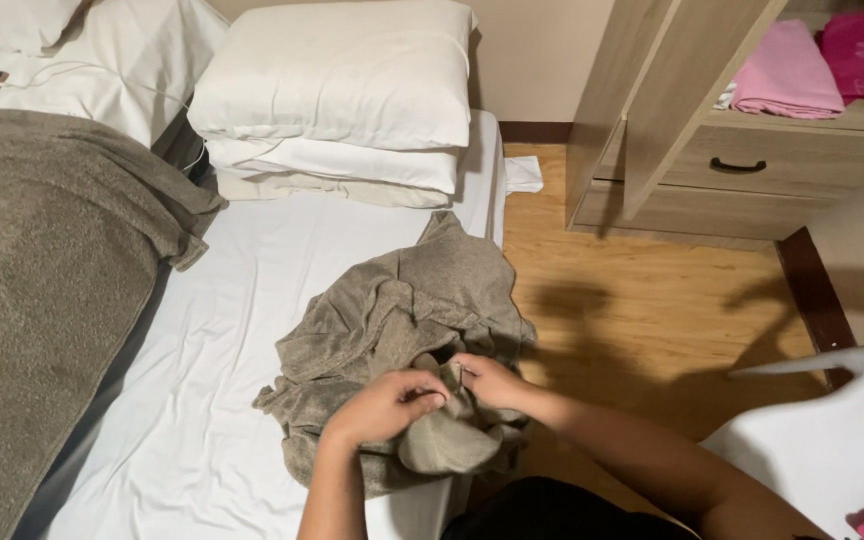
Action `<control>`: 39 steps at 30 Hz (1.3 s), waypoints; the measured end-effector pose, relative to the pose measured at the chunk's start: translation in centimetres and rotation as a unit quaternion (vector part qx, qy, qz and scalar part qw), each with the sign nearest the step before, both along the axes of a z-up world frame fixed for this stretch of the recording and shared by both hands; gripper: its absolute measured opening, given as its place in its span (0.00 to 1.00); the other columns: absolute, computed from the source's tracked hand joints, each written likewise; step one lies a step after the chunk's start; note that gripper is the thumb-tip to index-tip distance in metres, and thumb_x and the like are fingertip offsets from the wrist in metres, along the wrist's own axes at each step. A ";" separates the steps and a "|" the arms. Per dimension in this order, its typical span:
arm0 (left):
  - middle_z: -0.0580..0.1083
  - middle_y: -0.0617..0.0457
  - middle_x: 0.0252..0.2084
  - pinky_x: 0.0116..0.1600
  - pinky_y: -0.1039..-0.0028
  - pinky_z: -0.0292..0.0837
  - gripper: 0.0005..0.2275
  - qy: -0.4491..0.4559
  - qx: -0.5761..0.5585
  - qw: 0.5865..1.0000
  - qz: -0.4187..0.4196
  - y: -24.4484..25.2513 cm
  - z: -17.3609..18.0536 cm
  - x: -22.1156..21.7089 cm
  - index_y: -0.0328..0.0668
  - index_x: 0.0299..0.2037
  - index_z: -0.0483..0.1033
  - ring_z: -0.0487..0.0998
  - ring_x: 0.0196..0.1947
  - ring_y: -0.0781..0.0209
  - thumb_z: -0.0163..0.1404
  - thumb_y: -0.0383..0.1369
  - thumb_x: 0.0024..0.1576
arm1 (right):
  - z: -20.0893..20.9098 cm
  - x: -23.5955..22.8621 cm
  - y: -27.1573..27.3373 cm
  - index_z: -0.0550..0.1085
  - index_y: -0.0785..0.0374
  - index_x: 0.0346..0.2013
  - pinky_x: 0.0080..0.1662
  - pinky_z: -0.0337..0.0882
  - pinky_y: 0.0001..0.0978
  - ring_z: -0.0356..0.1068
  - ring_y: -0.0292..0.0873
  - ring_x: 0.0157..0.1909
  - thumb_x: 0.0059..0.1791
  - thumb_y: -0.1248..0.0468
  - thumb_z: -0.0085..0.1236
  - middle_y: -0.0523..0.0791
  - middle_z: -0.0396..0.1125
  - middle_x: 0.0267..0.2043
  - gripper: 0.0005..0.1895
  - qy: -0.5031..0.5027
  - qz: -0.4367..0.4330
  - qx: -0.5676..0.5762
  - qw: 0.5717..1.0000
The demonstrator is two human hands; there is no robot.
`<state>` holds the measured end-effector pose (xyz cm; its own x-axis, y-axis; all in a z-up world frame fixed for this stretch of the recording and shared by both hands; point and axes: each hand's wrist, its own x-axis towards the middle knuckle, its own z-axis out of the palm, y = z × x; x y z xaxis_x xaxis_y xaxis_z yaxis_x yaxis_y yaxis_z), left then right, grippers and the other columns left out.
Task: Folding and smoothing a large brown blanket on a hotel bed.
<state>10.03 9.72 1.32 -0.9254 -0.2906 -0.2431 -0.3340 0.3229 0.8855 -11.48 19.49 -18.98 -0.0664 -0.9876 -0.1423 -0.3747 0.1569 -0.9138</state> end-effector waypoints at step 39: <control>0.74 0.52 0.33 0.31 0.76 0.64 0.14 0.107 0.055 0.918 0.378 -4.7 -8.4 7.8 0.39 0.52 0.76 0.68 0.28 0.67 0.50 0.21 0.56 | 4.6 -6.9 -13.1 0.77 0.59 0.47 0.41 0.75 0.37 0.74 0.46 0.38 0.50 0.75 0.52 0.49 0.73 0.39 0.14 0.265 0.000 0.093 0.960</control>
